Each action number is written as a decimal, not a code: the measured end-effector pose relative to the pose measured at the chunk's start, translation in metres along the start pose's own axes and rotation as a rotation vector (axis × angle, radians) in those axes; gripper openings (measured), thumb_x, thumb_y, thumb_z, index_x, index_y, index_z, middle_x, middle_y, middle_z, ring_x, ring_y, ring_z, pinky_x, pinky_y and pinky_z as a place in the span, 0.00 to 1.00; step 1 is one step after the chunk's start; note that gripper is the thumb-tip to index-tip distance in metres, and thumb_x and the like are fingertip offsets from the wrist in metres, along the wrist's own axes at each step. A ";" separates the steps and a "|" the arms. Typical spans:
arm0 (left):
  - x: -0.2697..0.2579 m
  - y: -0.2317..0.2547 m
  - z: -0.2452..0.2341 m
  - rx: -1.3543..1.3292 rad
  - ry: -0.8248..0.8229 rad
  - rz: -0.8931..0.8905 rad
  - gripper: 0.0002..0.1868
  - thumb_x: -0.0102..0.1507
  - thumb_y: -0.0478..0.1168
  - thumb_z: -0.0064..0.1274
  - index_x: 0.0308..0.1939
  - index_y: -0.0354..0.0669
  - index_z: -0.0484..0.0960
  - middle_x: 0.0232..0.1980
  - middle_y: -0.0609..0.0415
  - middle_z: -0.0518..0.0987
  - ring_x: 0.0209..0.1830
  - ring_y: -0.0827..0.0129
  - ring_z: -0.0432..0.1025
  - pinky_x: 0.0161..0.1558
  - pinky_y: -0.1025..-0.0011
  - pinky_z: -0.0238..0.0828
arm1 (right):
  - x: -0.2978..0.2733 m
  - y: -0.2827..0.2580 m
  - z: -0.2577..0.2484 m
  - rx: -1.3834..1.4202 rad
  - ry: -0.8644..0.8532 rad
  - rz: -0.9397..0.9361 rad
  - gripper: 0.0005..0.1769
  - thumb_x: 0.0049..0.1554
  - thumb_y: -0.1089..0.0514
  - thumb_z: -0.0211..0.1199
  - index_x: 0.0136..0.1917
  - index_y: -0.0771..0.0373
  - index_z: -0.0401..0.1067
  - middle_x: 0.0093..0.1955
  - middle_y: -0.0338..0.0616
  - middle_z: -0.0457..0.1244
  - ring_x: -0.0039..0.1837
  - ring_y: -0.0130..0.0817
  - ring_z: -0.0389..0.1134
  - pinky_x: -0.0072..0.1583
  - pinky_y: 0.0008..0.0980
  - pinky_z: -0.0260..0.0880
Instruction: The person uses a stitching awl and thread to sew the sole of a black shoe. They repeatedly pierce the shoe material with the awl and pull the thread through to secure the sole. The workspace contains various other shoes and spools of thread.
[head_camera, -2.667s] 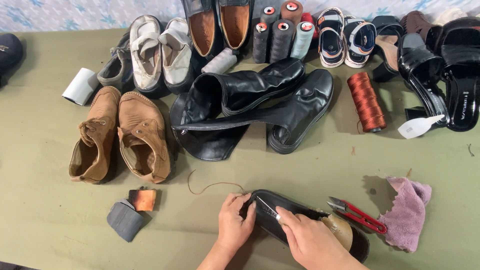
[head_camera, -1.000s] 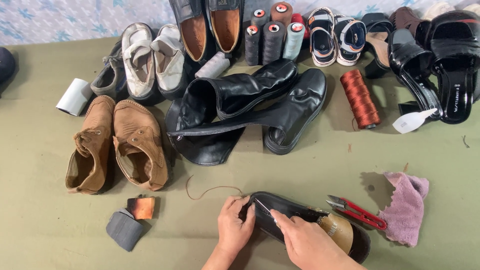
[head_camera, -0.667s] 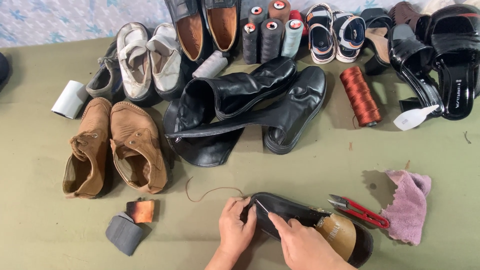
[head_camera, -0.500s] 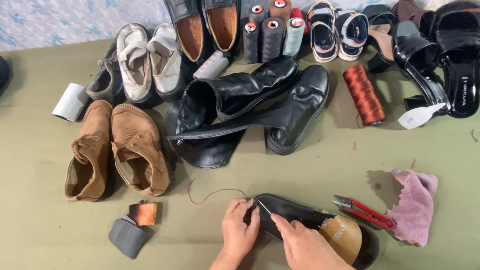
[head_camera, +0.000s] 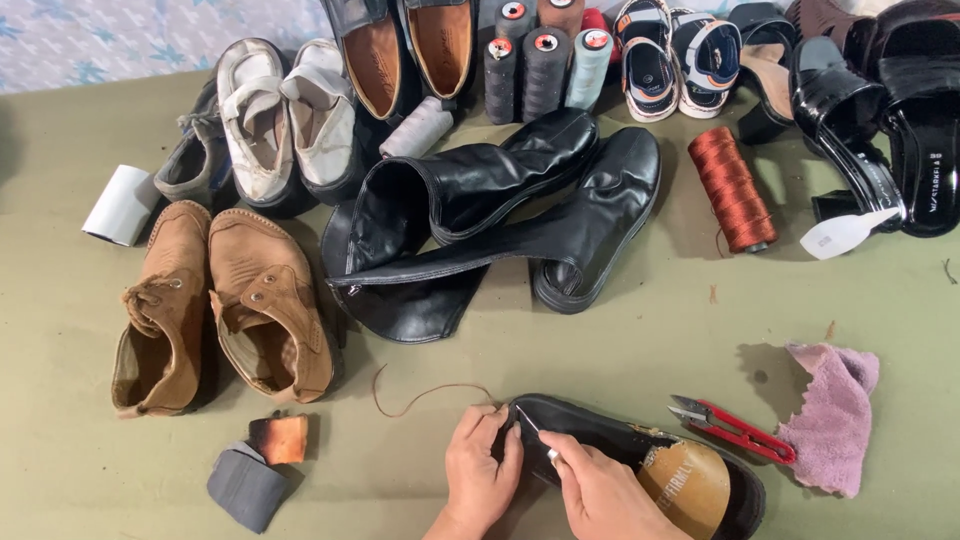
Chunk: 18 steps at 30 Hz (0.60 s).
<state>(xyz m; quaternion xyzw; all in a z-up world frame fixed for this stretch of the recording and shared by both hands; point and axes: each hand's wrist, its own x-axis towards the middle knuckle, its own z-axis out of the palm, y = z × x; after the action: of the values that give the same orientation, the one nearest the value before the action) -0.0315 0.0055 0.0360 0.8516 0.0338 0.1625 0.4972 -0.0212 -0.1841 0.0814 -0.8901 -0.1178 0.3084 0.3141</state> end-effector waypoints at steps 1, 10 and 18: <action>0.000 -0.001 0.000 0.000 -0.001 0.000 0.10 0.63 0.39 0.52 0.45 0.44 0.87 0.43 0.58 0.80 0.39 0.70 0.78 0.44 0.74 0.77 | 0.002 0.002 0.002 0.001 0.000 0.001 0.26 0.64 0.50 0.41 0.74 0.42 0.59 0.58 0.39 0.70 0.59 0.40 0.72 0.57 0.42 0.71; 0.000 0.000 0.002 0.016 0.005 0.034 0.10 0.63 0.39 0.52 0.45 0.42 0.85 0.44 0.57 0.80 0.39 0.68 0.77 0.42 0.73 0.76 | 0.004 -0.009 -0.005 0.039 -0.001 0.007 0.24 0.64 0.50 0.42 0.72 0.40 0.60 0.58 0.37 0.71 0.58 0.43 0.73 0.59 0.40 0.70; 0.001 0.002 0.001 0.030 0.006 0.070 0.11 0.62 0.36 0.52 0.47 0.42 0.85 0.43 0.56 0.80 0.39 0.68 0.77 0.42 0.73 0.76 | 0.008 -0.021 -0.007 0.094 0.030 0.059 0.22 0.64 0.51 0.43 0.70 0.39 0.63 0.48 0.31 0.71 0.50 0.37 0.71 0.56 0.35 0.69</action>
<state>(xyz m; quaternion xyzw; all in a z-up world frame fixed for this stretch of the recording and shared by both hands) -0.0303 0.0037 0.0374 0.8591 0.0076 0.1819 0.4784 -0.0107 -0.1679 0.0947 -0.8821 -0.0722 0.3092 0.3479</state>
